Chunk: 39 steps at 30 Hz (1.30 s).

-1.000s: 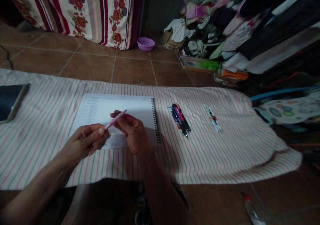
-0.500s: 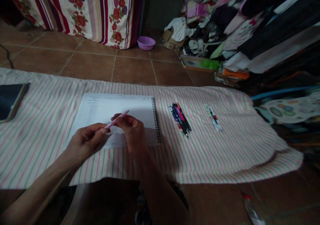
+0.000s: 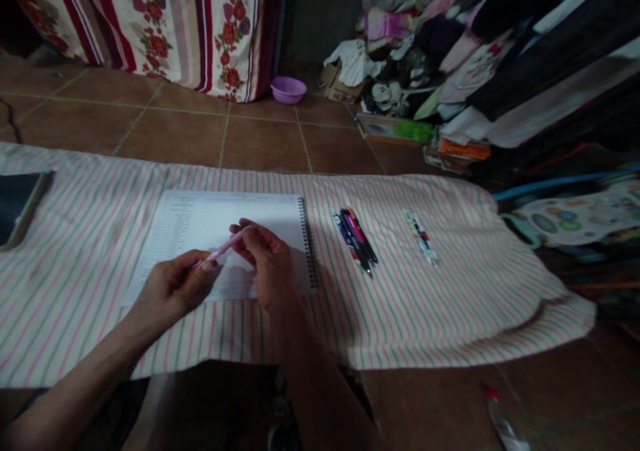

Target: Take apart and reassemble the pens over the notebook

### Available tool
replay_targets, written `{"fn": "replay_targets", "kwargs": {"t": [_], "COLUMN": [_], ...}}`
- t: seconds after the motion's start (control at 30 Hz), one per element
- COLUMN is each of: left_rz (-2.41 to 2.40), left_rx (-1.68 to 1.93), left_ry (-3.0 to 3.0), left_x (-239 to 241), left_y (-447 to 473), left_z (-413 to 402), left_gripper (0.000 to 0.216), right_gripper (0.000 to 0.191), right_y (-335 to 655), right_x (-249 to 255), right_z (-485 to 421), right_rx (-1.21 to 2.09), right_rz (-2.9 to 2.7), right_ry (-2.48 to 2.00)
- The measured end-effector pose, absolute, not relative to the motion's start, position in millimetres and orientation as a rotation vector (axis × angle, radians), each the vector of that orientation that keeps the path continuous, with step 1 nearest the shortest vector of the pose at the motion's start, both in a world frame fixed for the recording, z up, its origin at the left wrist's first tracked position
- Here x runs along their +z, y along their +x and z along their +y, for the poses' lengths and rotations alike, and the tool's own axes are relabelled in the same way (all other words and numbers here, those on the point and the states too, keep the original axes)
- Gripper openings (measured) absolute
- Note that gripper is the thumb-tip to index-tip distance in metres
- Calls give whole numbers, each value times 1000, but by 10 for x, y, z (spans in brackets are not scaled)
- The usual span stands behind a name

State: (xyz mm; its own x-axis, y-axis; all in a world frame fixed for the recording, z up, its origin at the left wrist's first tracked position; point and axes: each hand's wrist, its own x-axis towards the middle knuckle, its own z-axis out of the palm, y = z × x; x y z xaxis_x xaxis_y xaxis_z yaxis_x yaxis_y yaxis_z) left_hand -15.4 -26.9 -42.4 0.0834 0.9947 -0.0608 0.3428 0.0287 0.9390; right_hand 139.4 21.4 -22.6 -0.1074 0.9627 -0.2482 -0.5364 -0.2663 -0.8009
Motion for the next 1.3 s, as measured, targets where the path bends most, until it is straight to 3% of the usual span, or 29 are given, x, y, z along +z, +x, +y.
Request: {"fn": "replay_targets", "kwargs": {"t": [0.5,1.3], "left_rz": [1402,1807], "left_rx": [880,872], "left_ry": [1500,1867], "left_x": [-371,-326], "left_y": [-154,-91], "left_z": [-259,-222], "left_gripper": [29,28], "right_gripper": [18,18], "right_y": [1425,1399], "right_x": [-222,-232], "right_z": [232,237], "right_rx": [1671,1649], "right_rz": [-625,-606], "right_ry": [-919,-927]}}
